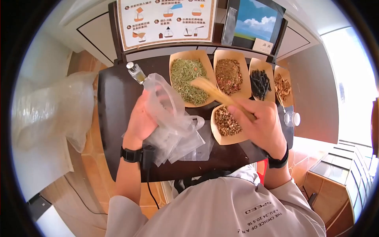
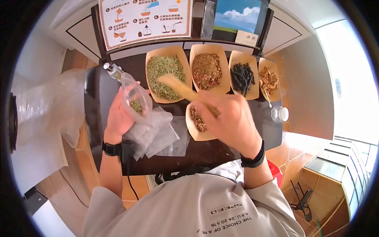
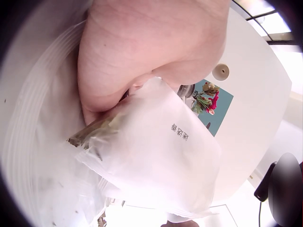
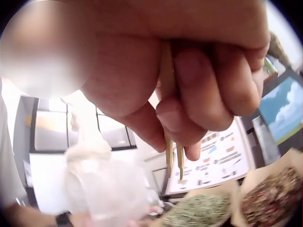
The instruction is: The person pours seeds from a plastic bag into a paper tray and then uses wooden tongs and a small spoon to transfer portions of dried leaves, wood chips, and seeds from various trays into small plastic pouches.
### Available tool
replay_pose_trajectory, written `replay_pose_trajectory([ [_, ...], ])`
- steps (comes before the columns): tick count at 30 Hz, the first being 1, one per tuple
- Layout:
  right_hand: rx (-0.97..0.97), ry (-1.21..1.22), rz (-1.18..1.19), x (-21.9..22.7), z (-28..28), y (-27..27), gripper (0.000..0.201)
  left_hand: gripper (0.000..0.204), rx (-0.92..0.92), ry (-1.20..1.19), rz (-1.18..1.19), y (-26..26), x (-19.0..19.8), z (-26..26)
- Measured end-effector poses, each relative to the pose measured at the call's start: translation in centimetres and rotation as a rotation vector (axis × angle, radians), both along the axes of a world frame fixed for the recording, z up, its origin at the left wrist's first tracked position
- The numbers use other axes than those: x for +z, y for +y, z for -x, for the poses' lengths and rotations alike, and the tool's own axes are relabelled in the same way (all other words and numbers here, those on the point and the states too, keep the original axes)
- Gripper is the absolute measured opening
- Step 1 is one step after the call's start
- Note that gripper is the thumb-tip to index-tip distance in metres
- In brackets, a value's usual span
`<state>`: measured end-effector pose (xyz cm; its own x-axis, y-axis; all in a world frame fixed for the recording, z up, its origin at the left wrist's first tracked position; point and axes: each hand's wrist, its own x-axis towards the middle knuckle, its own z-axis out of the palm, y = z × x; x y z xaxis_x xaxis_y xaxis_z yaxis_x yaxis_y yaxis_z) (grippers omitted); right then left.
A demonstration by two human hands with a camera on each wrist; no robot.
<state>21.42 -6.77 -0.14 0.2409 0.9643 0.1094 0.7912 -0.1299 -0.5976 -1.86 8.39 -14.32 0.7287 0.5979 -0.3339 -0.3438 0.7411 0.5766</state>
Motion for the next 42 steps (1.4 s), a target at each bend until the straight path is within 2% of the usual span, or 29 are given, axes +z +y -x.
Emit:
replay_pose_trajectory([
  [2, -0.034, -0.068, -0.030, -1.8, -1.5, -0.7, 0.015, 0.057, -0.012, -0.028, 0.002, -0.1, -0.6, 0.3],
  [4, 0.026, -0.200, 0.119, -2.6, -2.3, -0.9, 0.014, 0.057, -0.017, -0.056, -0.010, 0.2, -0.6, 0.3],
  [8, 0.068, -0.054, 0.086, -4.7, -2.6, -0.6, 0.018, 0.055, 0.001, -0.044, -0.019, 0.5, -0.7, 0.2],
  [10, 0.029, 0.065, 0.211, -4.5, -1.9, -0.1, 0.020, 0.054, -0.023, -0.040, 0.008, -0.1, -1.0, 0.7],
  [13, 0.060, 0.028, 0.093, -5.6, -1.5, -0.2, 0.017, 0.054, -0.049, -0.054, -0.055, 0.3, -1.0, 0.4],
  [15, 0.117, -0.209, 0.077, -5.7, -1.0, 0.2, 0.026, 0.053, -0.060, -0.106, -0.073, 0.5, -1.3, 0.5],
  [22, 0.139, -0.379, 0.147, -6.1, 0.1, 1.4, 0.027, 0.052, -0.032, -0.072, -0.040, 0.4, -1.1, 0.3],
  [25, 0.181, -0.398, 0.181, -6.0, -0.1, 1.3, 0.020, 0.053, -0.023, -0.044, -0.047, 0.3, -1.0, 0.3],
  [28, 0.142, -0.383, 0.136, -5.7, -0.4, 1.2, 0.016, 0.053, -0.004, -0.029, 0.009, 0.3, -0.7, 0.2],
  [30, 0.125, -0.281, 0.042, -6.0, -1.0, 1.0, 0.011, 0.053, -0.031, -0.055, -0.021, 0.3, -0.7, 0.2],
  [34, 0.094, -0.213, -0.093, -5.6, -1.7, 0.9, 0.016, 0.052, -0.052, -0.080, -0.015, 0.5, -1.4, 0.5],
  [38, 0.072, -0.120, -0.085, -2.9, -1.6, 0.9, 0.013, 0.057, -0.108, -0.131, -0.012, 0.7, -2.2, 0.6],
  [40, 0.044, -0.018, -0.127, -1.5, -1.0, 0.7, 0.013, 0.057, -0.110, -0.129, -0.005, 0.5, -1.4, 0.3],
  [42, 0.051, -0.032, -0.115, -0.3, -0.2, 0.6, 0.012, 0.051, -0.018, -0.009, 0.021, 0.1, -0.4, -0.3],
])
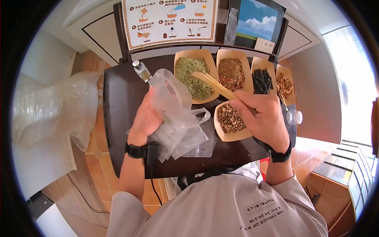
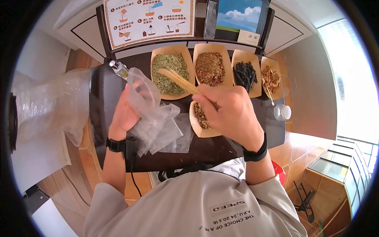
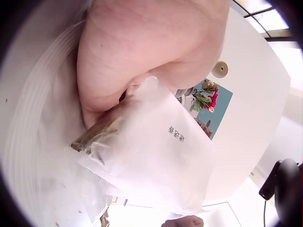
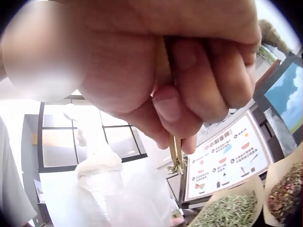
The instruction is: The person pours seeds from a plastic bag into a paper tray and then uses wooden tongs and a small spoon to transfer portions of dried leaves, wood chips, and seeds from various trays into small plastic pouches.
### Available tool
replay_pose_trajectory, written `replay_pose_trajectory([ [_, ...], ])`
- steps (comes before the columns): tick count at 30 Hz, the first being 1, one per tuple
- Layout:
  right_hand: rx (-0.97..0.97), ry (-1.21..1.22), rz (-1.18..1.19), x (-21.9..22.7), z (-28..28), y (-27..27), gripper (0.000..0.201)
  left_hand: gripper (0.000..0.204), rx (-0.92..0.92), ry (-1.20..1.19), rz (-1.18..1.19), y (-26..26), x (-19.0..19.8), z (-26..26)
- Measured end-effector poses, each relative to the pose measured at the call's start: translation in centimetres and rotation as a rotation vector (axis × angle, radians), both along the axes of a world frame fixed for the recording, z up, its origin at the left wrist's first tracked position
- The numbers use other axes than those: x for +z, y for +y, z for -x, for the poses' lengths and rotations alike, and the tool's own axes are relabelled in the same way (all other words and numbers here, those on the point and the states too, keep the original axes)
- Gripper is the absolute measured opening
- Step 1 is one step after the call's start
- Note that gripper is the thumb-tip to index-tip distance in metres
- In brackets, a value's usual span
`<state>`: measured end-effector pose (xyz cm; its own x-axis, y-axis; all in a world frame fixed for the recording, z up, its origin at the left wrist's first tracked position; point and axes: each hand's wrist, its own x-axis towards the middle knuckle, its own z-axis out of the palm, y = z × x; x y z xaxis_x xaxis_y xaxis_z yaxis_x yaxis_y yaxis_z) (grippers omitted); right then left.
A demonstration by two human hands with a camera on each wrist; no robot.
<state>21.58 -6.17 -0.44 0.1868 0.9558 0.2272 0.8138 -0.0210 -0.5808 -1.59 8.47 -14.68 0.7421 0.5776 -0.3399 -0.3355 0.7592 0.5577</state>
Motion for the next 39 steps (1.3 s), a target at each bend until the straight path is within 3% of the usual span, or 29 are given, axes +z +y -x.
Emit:
replay_pose_trajectory([
  [7, 0.213, -0.056, 0.001, -1.1, 2.7, 0.6, 0.012, 0.046, 0.072, 0.019, 0.071, -0.1, 0.2, -0.1],
  [9, 0.114, 0.079, -0.071, -0.7, 2.2, 0.6, 0.012, 0.045, -0.016, -0.067, -0.011, 0.1, -0.2, 0.4],
  [12, -0.094, 0.127, 0.019, -0.2, 0.5, 0.3, 0.008, 0.050, 0.028, -0.055, 0.018, 0.1, -0.4, 0.4],
  [19, 0.081, -0.248, 0.103, -5.6, -1.0, 1.6, 0.016, 0.059, 0.030, -0.111, -0.057, 0.2, -0.4, 0.5],
  [21, 0.056, -0.256, 0.151, -4.9, -1.0, 1.2, 0.016, 0.059, -0.024, -0.222, -0.185, 0.4, -0.7, 0.6],
  [28, -0.113, -0.192, 0.217, -4.2, -2.9, 0.1, 0.019, 0.061, 0.026, -0.132, -0.134, 0.1, -0.2, 0.4],
  [34, -0.051, -0.009, 0.212, -5.4, -2.6, 0.0, 0.020, 0.057, 0.006, -0.057, -0.102, 0.1, -0.1, 0.2],
  [39, -0.009, -0.122, 0.251, -5.2, -1.1, 0.6, 0.020, 0.057, -0.038, -0.058, -0.178, -0.1, 0.1, 0.2],
])
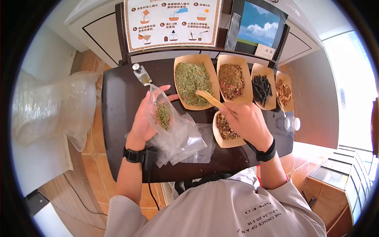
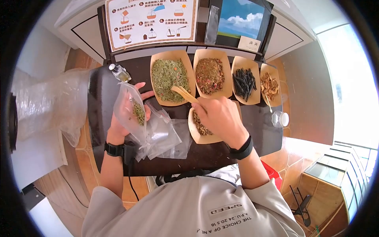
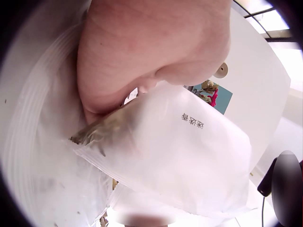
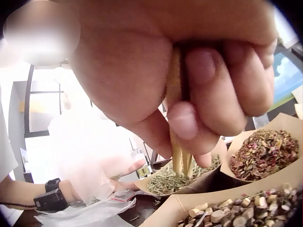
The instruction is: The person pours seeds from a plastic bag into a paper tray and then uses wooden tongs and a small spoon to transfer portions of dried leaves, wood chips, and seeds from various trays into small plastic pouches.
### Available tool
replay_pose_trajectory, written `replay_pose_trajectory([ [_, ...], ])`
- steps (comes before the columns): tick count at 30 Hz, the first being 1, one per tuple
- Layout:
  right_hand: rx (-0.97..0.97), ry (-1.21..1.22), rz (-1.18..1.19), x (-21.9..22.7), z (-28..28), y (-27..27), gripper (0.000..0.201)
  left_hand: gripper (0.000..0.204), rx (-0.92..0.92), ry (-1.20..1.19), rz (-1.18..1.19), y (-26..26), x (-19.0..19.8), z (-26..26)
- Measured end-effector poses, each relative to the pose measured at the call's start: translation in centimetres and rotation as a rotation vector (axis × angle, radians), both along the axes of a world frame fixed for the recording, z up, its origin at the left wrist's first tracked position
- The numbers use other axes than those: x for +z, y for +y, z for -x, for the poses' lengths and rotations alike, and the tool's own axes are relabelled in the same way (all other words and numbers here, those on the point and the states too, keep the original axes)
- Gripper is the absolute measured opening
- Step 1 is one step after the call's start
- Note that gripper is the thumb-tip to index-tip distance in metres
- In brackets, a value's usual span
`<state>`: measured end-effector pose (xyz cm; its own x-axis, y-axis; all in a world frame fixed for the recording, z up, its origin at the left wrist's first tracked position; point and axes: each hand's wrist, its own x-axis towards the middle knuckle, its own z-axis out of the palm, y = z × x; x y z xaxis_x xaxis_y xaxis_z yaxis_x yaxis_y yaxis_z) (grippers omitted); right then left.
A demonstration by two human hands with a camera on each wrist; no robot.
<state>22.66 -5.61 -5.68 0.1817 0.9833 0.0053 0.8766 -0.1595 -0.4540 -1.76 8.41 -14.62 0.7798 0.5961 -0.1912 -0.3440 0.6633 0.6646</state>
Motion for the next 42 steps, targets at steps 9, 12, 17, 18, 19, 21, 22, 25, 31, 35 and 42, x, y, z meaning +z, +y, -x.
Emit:
replay_pose_trajectory([
  [9, 0.105, -0.267, -0.024, -0.6, 1.2, 0.4, 0.021, 0.061, 0.004, -0.009, -0.016, 0.1, -0.3, 0.2],
  [12, 0.112, -0.174, -0.087, 0.0, 0.5, 0.1, 0.015, 0.060, 0.009, 0.006, 0.012, 0.3, -0.8, 0.4],
  [17, 0.063, -0.046, -0.239, 1.5, -0.5, -0.3, 0.009, 0.058, 0.035, 0.055, 0.032, 0.1, -1.0, 0.4],
  [18, 0.060, -0.027, -0.245, 2.2, -0.4, -0.4, 0.008, 0.058, 0.042, 0.067, 0.035, 0.1, -0.9, 0.4],
  [19, 0.060, -0.027, -0.246, 2.8, -0.2, -0.5, 0.008, 0.058, 0.042, 0.068, 0.034, 0.2, -0.9, 0.3],
  [21, 0.013, 0.017, -0.257, 4.0, 0.2, -0.9, 0.009, 0.060, 0.045, 0.110, 0.066, 0.2, -0.7, 0.2],
  [22, 0.027, 0.031, -0.284, 4.5, 0.5, -1.0, 0.009, 0.060, 0.047, 0.110, 0.063, 0.2, -0.7, 0.2],
  [25, 0.105, 0.034, -0.339, 5.6, 1.9, -1.2, 0.009, 0.060, 0.038, 0.118, 0.061, 0.2, -0.7, 0.2],
  [31, 0.331, -0.140, -0.339, 4.5, 4.6, -0.5, 0.018, 0.060, 0.090, 0.139, 0.122, -0.2, -0.4, 0.0],
  [35, 0.285, -0.063, -0.334, 4.7, 3.9, -0.5, 0.015, 0.059, 0.104, 0.124, 0.103, -0.1, -0.6, 0.1],
  [42, 0.026, 0.068, -0.224, 5.0, 1.6, -1.4, 0.009, 0.060, 0.058, 0.058, -0.023, 0.2, -0.6, 0.6],
])
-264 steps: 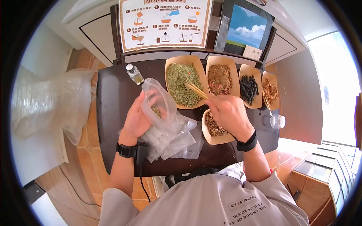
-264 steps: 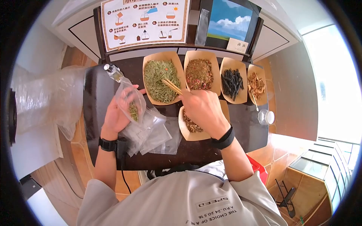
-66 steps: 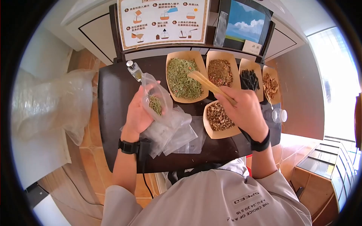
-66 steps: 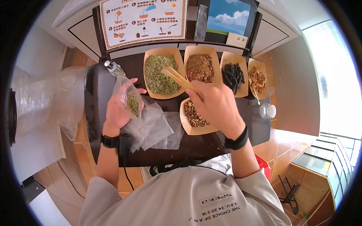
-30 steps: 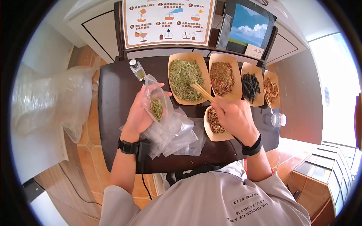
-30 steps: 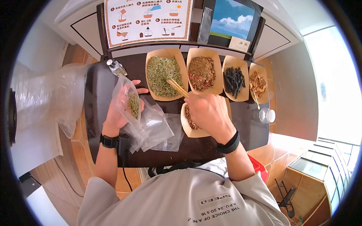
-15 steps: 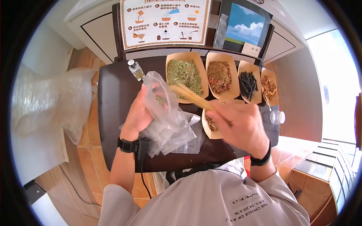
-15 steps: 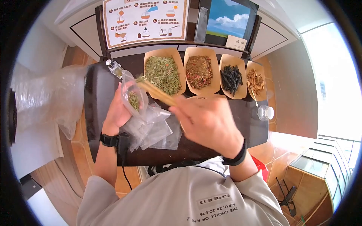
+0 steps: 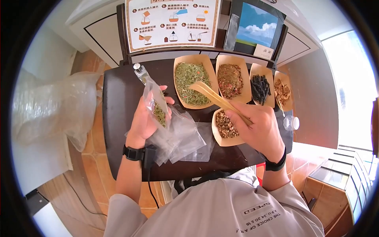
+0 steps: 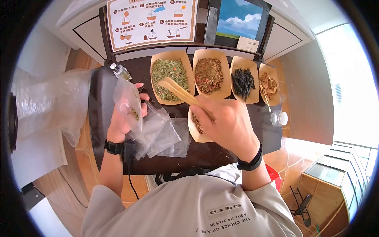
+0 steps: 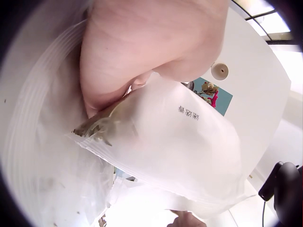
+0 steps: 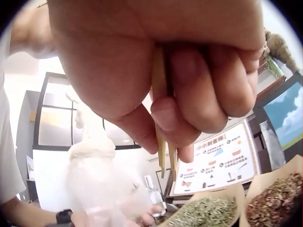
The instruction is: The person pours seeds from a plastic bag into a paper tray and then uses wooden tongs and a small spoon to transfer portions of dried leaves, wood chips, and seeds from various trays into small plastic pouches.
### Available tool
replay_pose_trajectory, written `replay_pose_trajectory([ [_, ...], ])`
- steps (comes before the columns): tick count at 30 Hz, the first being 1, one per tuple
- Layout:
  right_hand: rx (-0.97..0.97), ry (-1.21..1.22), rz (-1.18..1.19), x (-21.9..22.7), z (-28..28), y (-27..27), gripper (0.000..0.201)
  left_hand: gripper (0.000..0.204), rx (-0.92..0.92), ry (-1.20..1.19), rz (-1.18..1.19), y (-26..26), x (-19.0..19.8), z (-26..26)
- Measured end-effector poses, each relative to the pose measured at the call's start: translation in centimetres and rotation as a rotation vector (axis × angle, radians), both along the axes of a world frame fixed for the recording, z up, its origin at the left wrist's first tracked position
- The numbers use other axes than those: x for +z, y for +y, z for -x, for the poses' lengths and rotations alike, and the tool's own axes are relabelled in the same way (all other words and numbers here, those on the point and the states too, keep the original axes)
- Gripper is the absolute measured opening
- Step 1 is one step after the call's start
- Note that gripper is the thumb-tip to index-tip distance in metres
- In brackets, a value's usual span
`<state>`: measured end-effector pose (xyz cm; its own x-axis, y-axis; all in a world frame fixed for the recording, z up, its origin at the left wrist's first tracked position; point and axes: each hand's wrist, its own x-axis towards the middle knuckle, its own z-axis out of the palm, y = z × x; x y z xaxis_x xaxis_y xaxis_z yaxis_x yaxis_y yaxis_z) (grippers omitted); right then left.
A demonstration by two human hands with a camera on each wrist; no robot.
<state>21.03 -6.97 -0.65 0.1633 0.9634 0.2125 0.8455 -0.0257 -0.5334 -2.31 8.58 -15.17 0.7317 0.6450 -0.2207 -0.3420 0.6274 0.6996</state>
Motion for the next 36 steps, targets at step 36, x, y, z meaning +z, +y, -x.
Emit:
replay_pose_trajectory([
  [36, 0.127, -0.150, 0.075, -1.6, -5.8, 0.2, 0.016, 0.056, 0.004, 0.204, -0.078, 1.4, 2.5, -1.6],
])
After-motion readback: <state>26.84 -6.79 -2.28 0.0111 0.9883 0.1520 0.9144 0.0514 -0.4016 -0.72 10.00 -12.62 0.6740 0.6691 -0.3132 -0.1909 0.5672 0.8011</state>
